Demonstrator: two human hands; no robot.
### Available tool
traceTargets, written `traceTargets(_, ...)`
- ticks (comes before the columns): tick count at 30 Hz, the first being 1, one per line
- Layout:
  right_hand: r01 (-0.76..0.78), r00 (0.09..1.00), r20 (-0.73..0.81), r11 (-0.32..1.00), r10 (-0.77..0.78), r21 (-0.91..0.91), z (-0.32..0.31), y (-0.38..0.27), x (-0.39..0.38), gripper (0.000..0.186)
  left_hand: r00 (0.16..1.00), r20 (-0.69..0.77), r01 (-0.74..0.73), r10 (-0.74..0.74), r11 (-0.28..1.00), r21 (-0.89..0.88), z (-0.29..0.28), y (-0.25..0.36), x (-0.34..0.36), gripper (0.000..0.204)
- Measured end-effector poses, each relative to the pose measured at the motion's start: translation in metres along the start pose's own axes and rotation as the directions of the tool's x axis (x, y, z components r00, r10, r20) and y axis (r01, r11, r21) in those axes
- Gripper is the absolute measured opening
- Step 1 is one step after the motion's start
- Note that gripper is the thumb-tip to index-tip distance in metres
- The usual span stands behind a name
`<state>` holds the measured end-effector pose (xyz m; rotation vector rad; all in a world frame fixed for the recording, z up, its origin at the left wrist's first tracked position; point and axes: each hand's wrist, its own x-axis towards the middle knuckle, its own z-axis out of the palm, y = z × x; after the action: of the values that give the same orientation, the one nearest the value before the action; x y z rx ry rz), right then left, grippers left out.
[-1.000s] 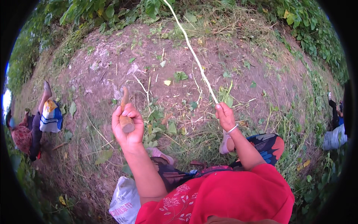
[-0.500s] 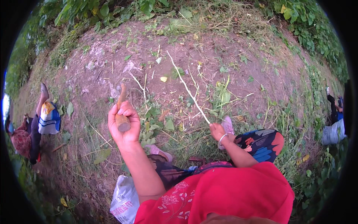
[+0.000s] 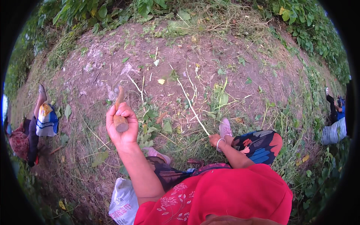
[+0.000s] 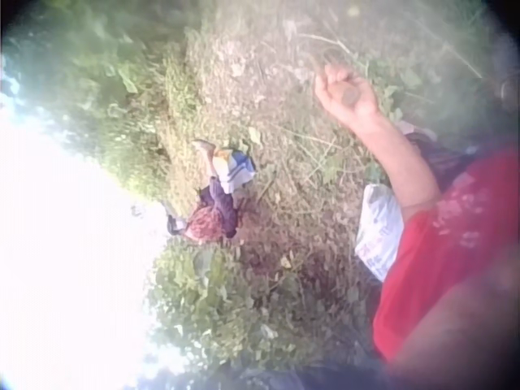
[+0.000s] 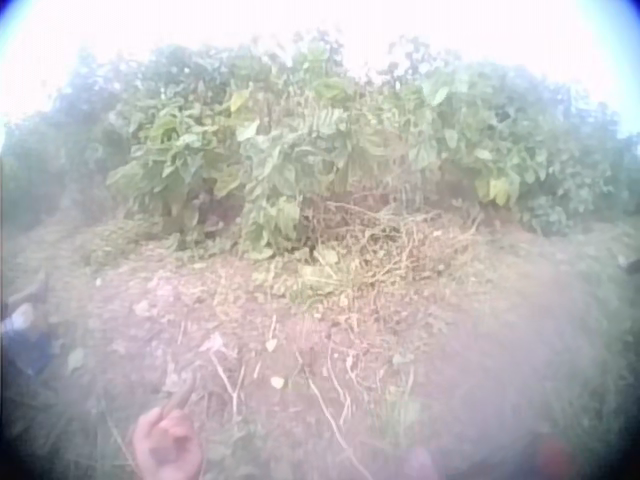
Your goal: The person sits on the ground and uses a curved knife to strip the outer layer from long, thin plant stems. They hold the stem with one hand and scrape it with the knife, then pull the fibrous strands apart with both hands.
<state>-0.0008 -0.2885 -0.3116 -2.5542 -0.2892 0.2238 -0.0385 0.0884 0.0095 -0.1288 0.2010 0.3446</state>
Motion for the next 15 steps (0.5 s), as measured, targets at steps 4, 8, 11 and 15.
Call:
traceTargets(4, -0.184, 0.980, 0.138, 0.917, 0.143, 0.354, -0.005, -0.013, 0.003, 0.041, 0.999, -0.040, -0.026, 0.027, 1.000, 0.001, 0.000, 0.000, -0.008, 0.047)
traceTargets(8, 0.031, 0.997, -0.068, 0.605, 0.039, 0.796, -0.126, -0.146, 0.063, 0.031, 1.000, 0.019, -0.024, 0.024, 1.000, -0.009, 0.002, 0.004, -0.005, 0.054)
traceTargets(11, 0.239, 0.957, -0.289, 0.640, -0.027, 0.731, -0.172, -0.185, 0.069, 0.031, 0.999, 0.036, -0.018, 0.018, 1.000, 0.002, -0.003, 0.004, -0.005, 0.057)
traceTargets(15, 0.071, 0.983, -0.182, 0.874, 0.020, 0.481, -0.085, -0.111, 0.027, 0.035, 0.999, 0.033, -0.008, 0.008, 1.000, -0.020, -0.001, 0.008, -0.004, 0.061)
